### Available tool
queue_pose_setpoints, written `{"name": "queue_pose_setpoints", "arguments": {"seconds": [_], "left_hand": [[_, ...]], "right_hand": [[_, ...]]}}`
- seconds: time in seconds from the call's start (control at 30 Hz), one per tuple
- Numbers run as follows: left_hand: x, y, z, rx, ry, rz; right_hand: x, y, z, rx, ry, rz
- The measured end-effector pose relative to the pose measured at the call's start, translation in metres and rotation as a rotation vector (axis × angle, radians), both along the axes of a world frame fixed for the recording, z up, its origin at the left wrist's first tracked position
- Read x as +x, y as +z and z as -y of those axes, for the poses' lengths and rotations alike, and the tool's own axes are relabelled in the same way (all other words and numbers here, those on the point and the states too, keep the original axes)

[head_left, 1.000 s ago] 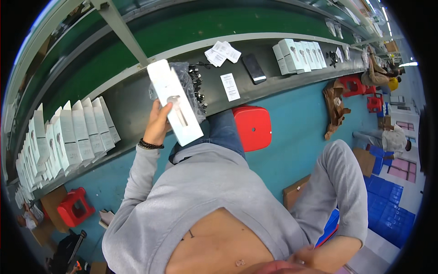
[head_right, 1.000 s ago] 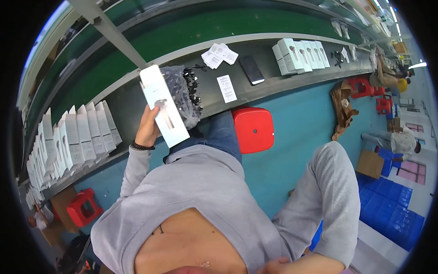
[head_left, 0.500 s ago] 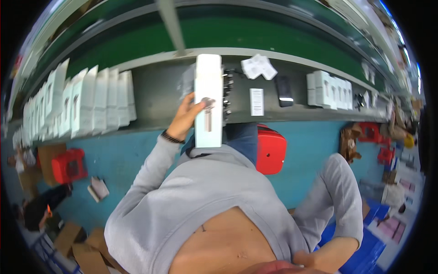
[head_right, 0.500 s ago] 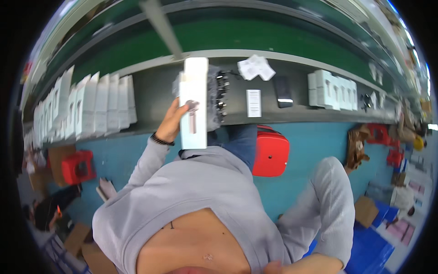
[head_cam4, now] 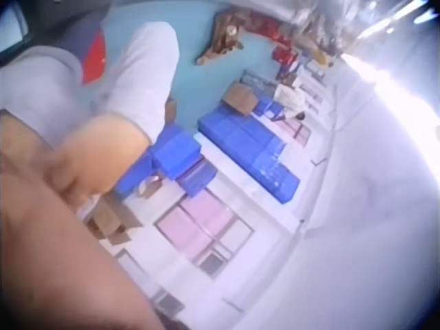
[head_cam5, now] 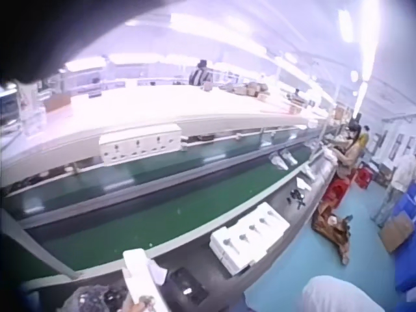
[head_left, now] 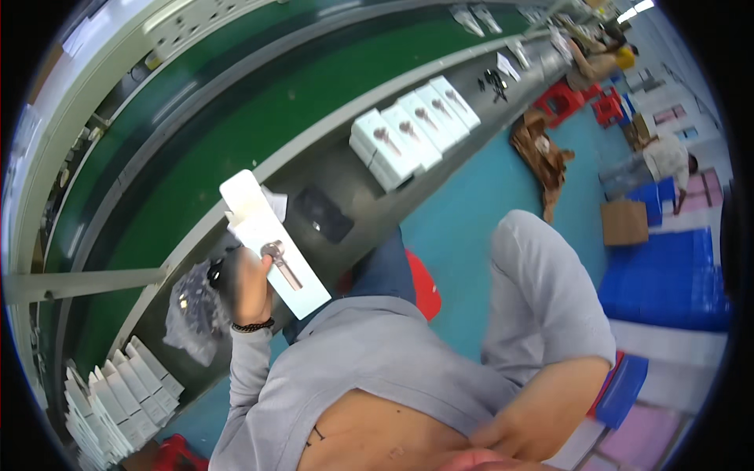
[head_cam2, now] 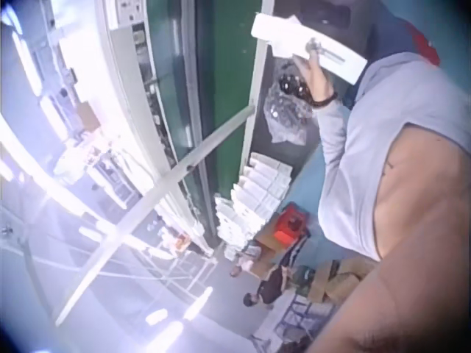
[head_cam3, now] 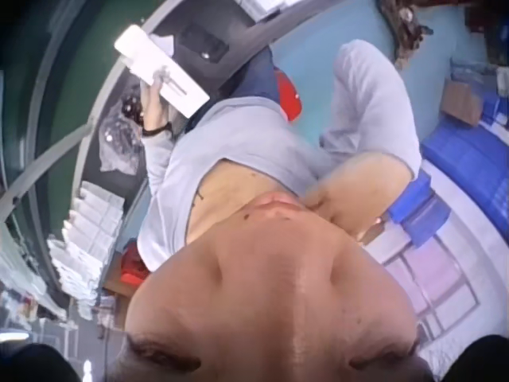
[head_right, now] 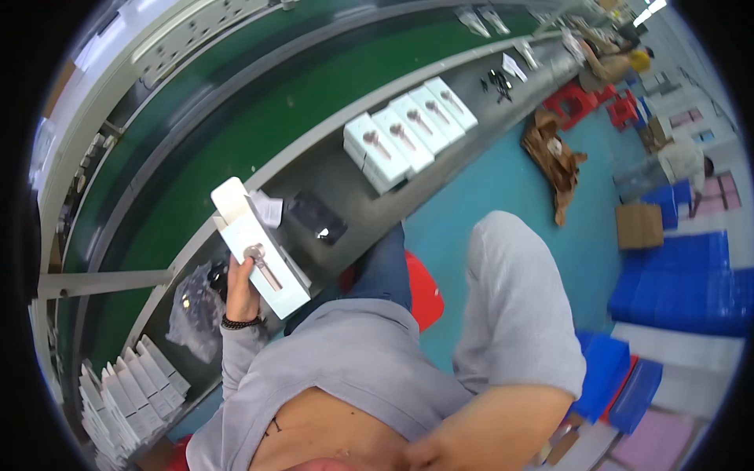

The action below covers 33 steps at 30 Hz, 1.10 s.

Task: Packing hair dryers into individual boxes on a production line.

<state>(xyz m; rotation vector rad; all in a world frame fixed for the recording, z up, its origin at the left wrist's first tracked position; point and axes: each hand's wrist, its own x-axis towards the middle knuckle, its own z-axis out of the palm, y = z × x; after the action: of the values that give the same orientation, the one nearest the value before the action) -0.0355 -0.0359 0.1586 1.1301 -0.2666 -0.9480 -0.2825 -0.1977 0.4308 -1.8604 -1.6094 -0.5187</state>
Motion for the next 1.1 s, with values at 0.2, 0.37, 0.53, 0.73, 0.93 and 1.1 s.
{"name": "queue_pose_setpoints", "arguments": {"seconds": [0.2,0.37,0.53,0.73,0.93,1.1], "left_hand": [[-0.032,-0.087,0.156,0.004,0.121,-0.304],[-0.059,-0.123,0.222,-0.035,0.242,-0.490],[-0.053,-0.151,0.240,0.112,0.370,-0.337],[-0.054,-0.133,0.239,0.506,0.135,0.160],[-0.076,-0.126,0.241,0.886,0.168,0.779],[-0.092,-0.087,0.276,0.078,0.372,0.394]], "right_hand": [[-0.003,-0.026,0.200,0.038,0.263,-0.448],[0.016,-0.071,0.353,0.263,0.016,-0.209],[-0.010,-0.272,0.408,0.090,-1.737,-0.484],[0.008,-0.333,0.319,-0.221,-1.674,-0.424],[0.010,-0.340,0.323,-0.294,-1.650,-0.406],[-0.015,-0.343,0.408,0.013,-1.820,-0.221]]}}
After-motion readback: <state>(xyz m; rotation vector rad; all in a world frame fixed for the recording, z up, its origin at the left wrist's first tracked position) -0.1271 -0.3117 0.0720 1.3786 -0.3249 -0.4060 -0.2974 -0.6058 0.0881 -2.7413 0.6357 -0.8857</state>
